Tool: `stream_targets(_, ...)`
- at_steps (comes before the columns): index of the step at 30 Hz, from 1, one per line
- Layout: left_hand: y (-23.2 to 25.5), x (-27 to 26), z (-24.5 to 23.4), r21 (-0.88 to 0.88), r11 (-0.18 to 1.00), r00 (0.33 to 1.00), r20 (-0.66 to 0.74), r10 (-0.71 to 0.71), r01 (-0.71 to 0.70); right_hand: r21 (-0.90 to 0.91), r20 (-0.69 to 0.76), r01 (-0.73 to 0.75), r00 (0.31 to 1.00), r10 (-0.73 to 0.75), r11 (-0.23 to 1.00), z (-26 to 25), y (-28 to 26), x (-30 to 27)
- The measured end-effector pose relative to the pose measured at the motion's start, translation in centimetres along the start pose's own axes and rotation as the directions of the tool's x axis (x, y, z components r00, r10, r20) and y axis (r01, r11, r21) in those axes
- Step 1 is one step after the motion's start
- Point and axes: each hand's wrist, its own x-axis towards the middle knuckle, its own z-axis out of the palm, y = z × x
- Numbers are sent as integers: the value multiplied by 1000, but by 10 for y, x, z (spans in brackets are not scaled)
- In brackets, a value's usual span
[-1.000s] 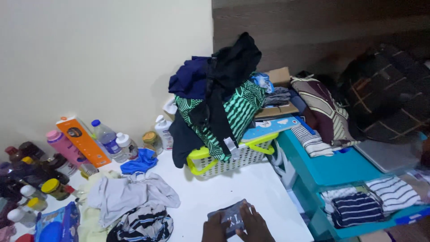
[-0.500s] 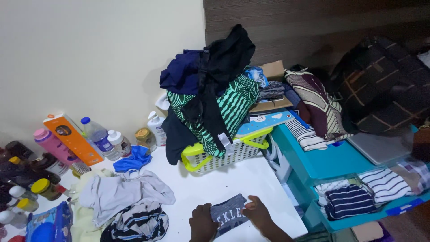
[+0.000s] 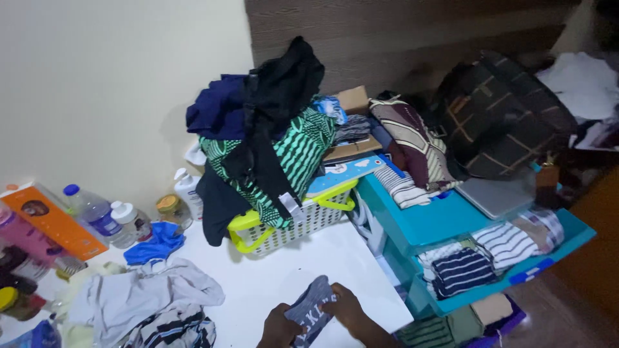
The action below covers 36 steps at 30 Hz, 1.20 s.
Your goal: The person folds a gray t-shirt, a striped shirt, and a white shirt on a white table and places them into a turquoise drawer. The person handles each garment by hand, smoothing and folding them before stacking them in the drawer.
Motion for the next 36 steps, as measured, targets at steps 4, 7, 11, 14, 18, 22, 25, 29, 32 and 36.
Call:
stream_targets(4,10,7,19,-571,817,973,221,65,76,386,-6,-71,997,79,920,-14,-32,-13)
stream_targets(7,66,-25,24,-512,851,969,248,16,117,663,-34,-130,979,203,737,-33,-55,-28)
stream_targets(11,132,-51,32,-577,789,945,328,-15,212,867,-47,-15,993,112,497,-66,-67,-35)
stream_targets(14,173,-67,38,-570,802,923,379,63,179,913,-49,63,998,-45,404,-94,-80,-52)
stream_targets(18,223,-80,55,-468,874,897,430,97,130,914,-102,121,992,-69,387,-127,-77,-65)
stream_targets(22,259,-87,81,-468,872,857,499,125,145,900,-163,174,985,-62,400,-158,-82,-83)
stream_targets(25,274,-81,103,-399,909,831,541,127,120,908,-200,199,979,-36,368,-178,-81,-95)
stream_targets(29,289,-80,127,-316,948,818,550,169,16,878,-273,269,961,-48,396,-206,-70,-103)
stream_targets(32,298,-84,142,-335,940,764,622,171,62,862,-304,308,950,-76,402,-226,-74,-119)
stream_targets(36,323,-102,155,-362,918,690,706,159,159,858,-369,362,928,-52,364,-256,-58,-128)
